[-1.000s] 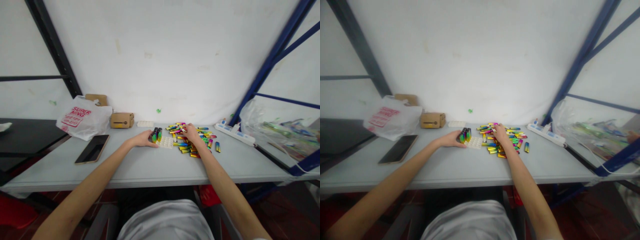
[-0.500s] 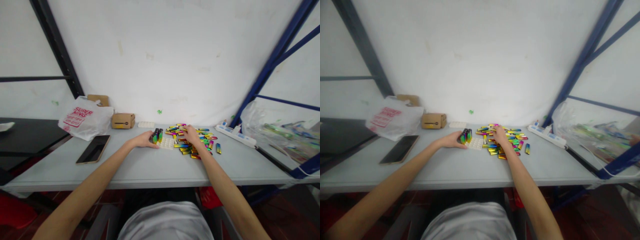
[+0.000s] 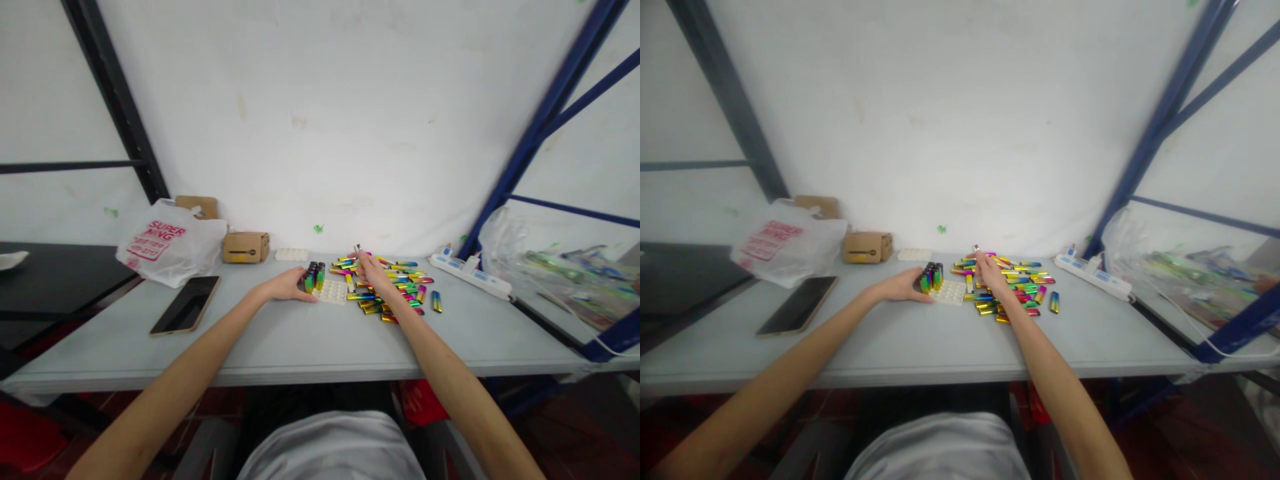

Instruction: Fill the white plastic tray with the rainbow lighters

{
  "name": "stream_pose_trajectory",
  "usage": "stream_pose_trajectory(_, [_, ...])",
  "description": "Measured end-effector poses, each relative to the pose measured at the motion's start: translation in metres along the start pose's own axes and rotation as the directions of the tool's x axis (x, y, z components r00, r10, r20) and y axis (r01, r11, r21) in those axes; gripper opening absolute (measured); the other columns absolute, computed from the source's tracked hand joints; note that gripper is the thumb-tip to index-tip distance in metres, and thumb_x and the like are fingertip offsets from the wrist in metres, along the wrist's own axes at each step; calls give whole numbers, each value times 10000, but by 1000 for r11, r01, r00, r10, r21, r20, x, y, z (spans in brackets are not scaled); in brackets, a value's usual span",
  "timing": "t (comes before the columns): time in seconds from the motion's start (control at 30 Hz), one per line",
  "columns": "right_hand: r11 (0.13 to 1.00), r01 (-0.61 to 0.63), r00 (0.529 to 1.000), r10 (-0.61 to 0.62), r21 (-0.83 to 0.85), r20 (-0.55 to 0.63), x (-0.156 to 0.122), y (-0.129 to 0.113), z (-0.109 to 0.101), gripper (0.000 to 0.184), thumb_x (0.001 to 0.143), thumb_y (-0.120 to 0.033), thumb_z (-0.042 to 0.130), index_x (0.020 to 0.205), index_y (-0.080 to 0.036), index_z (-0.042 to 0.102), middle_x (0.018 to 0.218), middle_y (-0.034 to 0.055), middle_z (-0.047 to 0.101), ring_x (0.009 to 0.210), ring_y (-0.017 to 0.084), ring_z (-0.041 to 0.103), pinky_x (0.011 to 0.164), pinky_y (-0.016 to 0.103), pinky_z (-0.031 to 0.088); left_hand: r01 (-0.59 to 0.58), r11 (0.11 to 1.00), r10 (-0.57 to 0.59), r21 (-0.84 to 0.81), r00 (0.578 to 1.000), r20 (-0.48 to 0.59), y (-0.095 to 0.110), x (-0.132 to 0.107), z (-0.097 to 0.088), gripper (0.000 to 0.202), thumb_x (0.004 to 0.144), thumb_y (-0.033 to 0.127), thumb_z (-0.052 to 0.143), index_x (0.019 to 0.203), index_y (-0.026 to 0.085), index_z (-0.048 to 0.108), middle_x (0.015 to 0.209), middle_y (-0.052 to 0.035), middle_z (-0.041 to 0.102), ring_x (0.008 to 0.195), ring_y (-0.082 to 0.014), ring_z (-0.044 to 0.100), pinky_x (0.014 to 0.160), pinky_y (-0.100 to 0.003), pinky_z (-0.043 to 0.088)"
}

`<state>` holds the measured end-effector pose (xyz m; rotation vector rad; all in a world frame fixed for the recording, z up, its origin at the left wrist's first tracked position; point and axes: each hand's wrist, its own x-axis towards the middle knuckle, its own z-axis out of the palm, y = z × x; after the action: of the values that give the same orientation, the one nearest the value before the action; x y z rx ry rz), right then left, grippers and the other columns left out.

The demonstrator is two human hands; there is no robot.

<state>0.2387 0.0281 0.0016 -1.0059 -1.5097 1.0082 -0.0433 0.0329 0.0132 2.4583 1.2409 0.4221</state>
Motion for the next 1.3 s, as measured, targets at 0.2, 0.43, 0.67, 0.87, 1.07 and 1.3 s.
stream_pose_trajectory(0.2, [990,-44,990,25,132,139,-1,6,10,391,931,-597,461,1077,-235,459,754,-7,671,473,113,488,433,222,396,1,1000,-1,6,1000,6,-2,1,2,801,573,763,730,1075,153,598,1010,-90,655,888,-278,610,751,-357,501])
stream_pose_trajectory(0.43, [965,-8,989,-31,263,142,1,10,16,417,860,-618,589,1013,-248,475,745,-55,562,459,63,378,415,174,263,-6,1000,6,-26,1000,1,-2,0,1,793,567,734,755,1088,157,602,1036,-85,659,896,-273,613,752,-343,494])
stream_pose_trajectory(0.67, [961,-225,973,212,161,96,-2,0,12,575,852,-761,413,671,-215,417,526,-91,218,413,64,137,396,200,83,1,999,-1,-32,1000,8,-6,2,3,806,560,743,753,1074,146,581,1032,-88,657,891,-264,610,754,-344,492])
stream_pose_trajectory(0.87, [963,-246,968,250,111,-30,-3,-5,20,517,963,-519,319,531,-243,256,428,-67,192,355,80,154,367,230,90,2,1000,-2,-22,1000,3,-5,1,3,803,562,751,747,1064,147,580,1024,-86,660,886,-267,616,737,-339,487])
stream_pose_trajectory(1.07, [964,-259,963,263,63,-63,-7,-8,26,451,971,-387,292,543,-247,266,420,-51,228,343,94,179,348,229,116,9,1000,-9,-19,1000,7,-1,0,1,819,560,752,749,1092,149,592,1038,-90,661,889,-274,616,735,-348,493])
stream_pose_trajectory(1.3, [977,-207,978,207,47,-1,-8,-4,26,559,961,-662,257,650,-224,411,471,-73,251,370,84,185,357,210,155,14,999,-14,-35,1000,-2,-3,0,3,808,559,738,757,1100,158,605,1040,-84,667,902,-272,616,769,-355,503])
